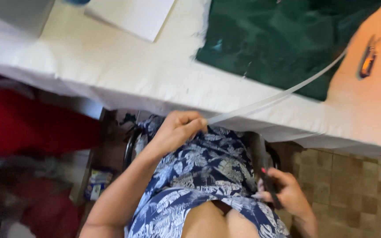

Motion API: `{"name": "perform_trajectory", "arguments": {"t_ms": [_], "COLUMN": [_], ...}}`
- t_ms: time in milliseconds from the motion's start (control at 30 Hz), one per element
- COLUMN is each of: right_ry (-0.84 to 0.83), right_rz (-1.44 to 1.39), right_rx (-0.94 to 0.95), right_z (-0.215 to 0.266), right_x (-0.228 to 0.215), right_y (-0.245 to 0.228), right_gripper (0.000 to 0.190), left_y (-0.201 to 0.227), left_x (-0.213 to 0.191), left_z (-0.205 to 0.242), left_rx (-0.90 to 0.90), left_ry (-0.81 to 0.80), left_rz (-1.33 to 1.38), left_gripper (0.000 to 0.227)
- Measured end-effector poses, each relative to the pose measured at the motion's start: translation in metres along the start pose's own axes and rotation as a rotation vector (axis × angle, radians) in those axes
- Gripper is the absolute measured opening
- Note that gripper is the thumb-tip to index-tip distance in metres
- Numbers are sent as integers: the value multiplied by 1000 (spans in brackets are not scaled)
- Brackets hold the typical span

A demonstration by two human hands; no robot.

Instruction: Measuring, cutting, and inserting plastic boning into the channels of a green satin garment.

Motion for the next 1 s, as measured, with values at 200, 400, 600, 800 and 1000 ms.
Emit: {"name": "perform_trajectory", "arguments": {"t_ms": [200,400,600,800,1000], "right_ry": [-290,-380,-414,-356,-352], "right_rz": [-31,67,-53,-17,-80], "right_rx": [175,165,158,-28,0], "right_z": [-21,-38,-55,-81,-91], "right_x": [46,68,108,113,116], "right_y": [0,-16,-62,-66,-67], "right_gripper": [62,54,46,57,52], "left_y": [6,16,15,6,9], "left_x": [-5,-7,-5,-8,-8], "left_z": [0,5,6,7,8], "left_rx": [20,10,57,42,48], "left_ry": [-30,2,17,55,53], "left_rz": [-4,-6,-44,1,-38], "left_gripper": [30,28,28,19,19]}}
Point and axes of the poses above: each hand's wrist, its own z-axis away from the middle knuckle, its own x-axis out of the palm, y = z × x, the point moved 10 cm from there along -z, towards the middle knuckle, and after that the axes turned 5 degrees about x, right-handed, at the moved point
